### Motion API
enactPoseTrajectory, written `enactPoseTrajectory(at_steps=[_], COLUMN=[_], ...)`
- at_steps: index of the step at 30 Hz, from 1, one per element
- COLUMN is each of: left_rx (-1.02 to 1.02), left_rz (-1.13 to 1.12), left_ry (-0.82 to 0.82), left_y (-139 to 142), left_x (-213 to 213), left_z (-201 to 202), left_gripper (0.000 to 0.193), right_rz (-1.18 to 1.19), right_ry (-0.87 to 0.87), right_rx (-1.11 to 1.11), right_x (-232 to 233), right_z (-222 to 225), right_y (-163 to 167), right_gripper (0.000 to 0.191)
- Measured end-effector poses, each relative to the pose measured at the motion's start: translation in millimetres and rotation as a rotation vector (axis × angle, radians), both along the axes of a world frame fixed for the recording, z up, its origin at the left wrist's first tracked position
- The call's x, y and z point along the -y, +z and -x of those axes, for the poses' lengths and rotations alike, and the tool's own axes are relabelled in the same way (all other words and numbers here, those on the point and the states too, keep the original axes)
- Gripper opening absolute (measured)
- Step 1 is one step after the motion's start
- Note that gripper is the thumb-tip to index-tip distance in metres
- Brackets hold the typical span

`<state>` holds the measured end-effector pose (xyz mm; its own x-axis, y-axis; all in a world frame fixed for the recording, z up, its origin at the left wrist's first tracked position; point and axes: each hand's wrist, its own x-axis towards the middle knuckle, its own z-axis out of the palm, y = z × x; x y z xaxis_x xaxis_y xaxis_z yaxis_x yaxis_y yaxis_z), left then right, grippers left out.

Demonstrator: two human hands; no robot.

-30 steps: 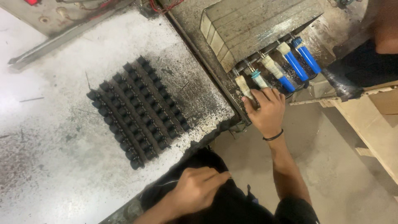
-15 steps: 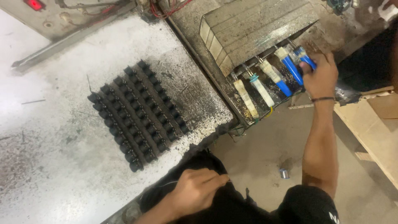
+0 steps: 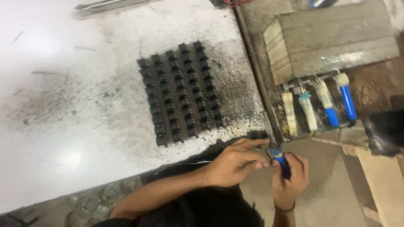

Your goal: The person gathers black plastic coil bobbins from a pile and arranges them into a grid of rows on the workbench, then uses a soldering iron to solder wire leads onto each bobbin, working through the grid one at a time while smoke rises from the solder joints.

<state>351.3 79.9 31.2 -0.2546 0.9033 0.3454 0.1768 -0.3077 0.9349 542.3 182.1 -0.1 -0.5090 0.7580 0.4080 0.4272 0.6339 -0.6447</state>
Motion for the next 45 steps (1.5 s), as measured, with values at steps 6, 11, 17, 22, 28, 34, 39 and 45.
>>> enactPoseTrajectory(at_steps=[6,11,17,22,28,34,39,45], left_rx=[0.175,0.329,0.473,-0.354,-0.693,-0.705,-0.677,-0.668], left_rz=[0.202,0.172,0.164,-0.085,0.269,0.291,0.278,0.267], left_ry=[0.068,0.182,0.003,0.411,0.521,0.424,0.428,0.439], left_y=[-13,-24,-8,9,-19,-36,-40,-44], left_x=[5,1,9,53,46,41,39,38], left_z=[18,32,32,63,89,88,86,83], left_gripper=[0.015,0.016,0.016,0.014,0.034,0.036,0.033,0.029], right_rz=[-0.191,0.024,0.823,1.166,0.703,0.455,0.409,0.408], right_ry=[0.031,0.538,0.292,0.237,0.285,0.195,0.359,0.369], right_rx=[-0.050,-0.119,-0.596,-0.725,-0.471,-0.125,-0.051,0.146], right_x=[36,48,7,-30,-22,-21,-32,-37], right_z=[49,62,68,13,-4,29,43,45], right_y=[-6,-13,-47,-46,-27,6,12,30], right_gripper=[0.028,0.041,0.081,0.067,0.037,0.038,0.039,0.036])
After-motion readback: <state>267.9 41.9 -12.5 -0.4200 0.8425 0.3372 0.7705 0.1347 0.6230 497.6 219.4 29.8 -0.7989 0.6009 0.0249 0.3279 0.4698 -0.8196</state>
